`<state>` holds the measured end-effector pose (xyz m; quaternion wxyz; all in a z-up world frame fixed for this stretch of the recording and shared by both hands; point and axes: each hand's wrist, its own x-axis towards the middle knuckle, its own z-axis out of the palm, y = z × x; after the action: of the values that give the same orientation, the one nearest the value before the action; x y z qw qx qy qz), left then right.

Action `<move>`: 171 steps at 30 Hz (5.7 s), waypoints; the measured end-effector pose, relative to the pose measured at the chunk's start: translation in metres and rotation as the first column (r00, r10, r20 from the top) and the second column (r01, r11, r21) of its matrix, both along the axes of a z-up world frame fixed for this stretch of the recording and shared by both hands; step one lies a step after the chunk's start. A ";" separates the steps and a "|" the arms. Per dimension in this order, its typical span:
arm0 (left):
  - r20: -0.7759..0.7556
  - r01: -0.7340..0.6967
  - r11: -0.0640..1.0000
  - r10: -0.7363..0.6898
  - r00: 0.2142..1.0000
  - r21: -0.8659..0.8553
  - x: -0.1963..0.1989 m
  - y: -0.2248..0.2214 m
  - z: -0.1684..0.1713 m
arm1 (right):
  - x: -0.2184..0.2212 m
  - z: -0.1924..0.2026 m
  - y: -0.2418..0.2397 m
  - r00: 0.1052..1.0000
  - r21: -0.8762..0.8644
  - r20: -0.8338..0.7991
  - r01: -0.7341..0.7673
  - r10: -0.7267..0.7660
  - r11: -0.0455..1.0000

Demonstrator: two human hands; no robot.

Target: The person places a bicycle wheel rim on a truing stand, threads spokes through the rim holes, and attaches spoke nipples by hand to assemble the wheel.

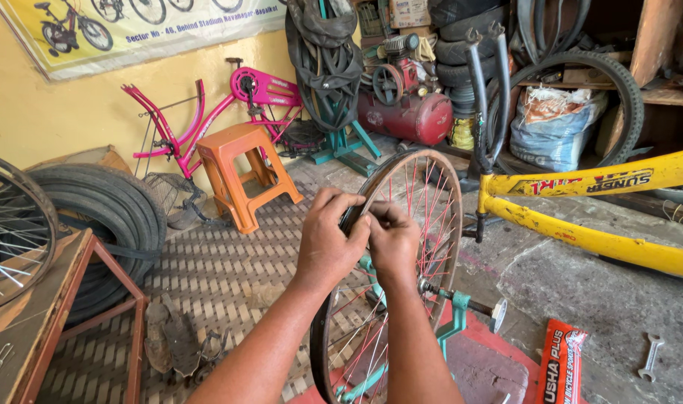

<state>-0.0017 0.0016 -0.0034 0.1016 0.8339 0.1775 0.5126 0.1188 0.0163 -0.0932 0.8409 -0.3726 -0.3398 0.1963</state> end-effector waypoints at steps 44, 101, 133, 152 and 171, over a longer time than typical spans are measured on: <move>-0.139 -0.200 0.976 0.211 0.968 0.086 0.013 -0.003 -0.021 | 0.146 -0.046 -0.154 0.726 -0.190 0.527 0.607 -0.442 0.771; -0.265 0.030 0.978 -0.086 0.960 -0.208 -0.104 0.051 -0.018 | -0.028 0.121 -0.160 0.962 -0.241 0.265 0.131 -0.064 0.962; 0.173 0.270 0.933 -0.233 0.957 -0.240 -0.103 0.053 -0.020 | -0.066 0.046 -0.042 0.912 -0.161 0.080 -0.387 0.403 0.908; 0.534 0.677 0.503 -0.418 0.734 -0.537 -0.094 0.065 -0.022 | -0.106 0.061 -0.041 0.952 -0.059 0.283 -0.107 0.120 0.992; 0.022 0.190 0.927 -0.193 0.981 -0.324 -0.127 0.061 -0.024 | -0.011 0.074 -0.070 0.910 0.154 -0.414 0.079 -0.008 0.985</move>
<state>-0.1286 0.0622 -0.0269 0.2859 0.8218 0.1778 0.4596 0.1078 -0.0541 -0.0191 0.9261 -0.2583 -0.1622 0.2221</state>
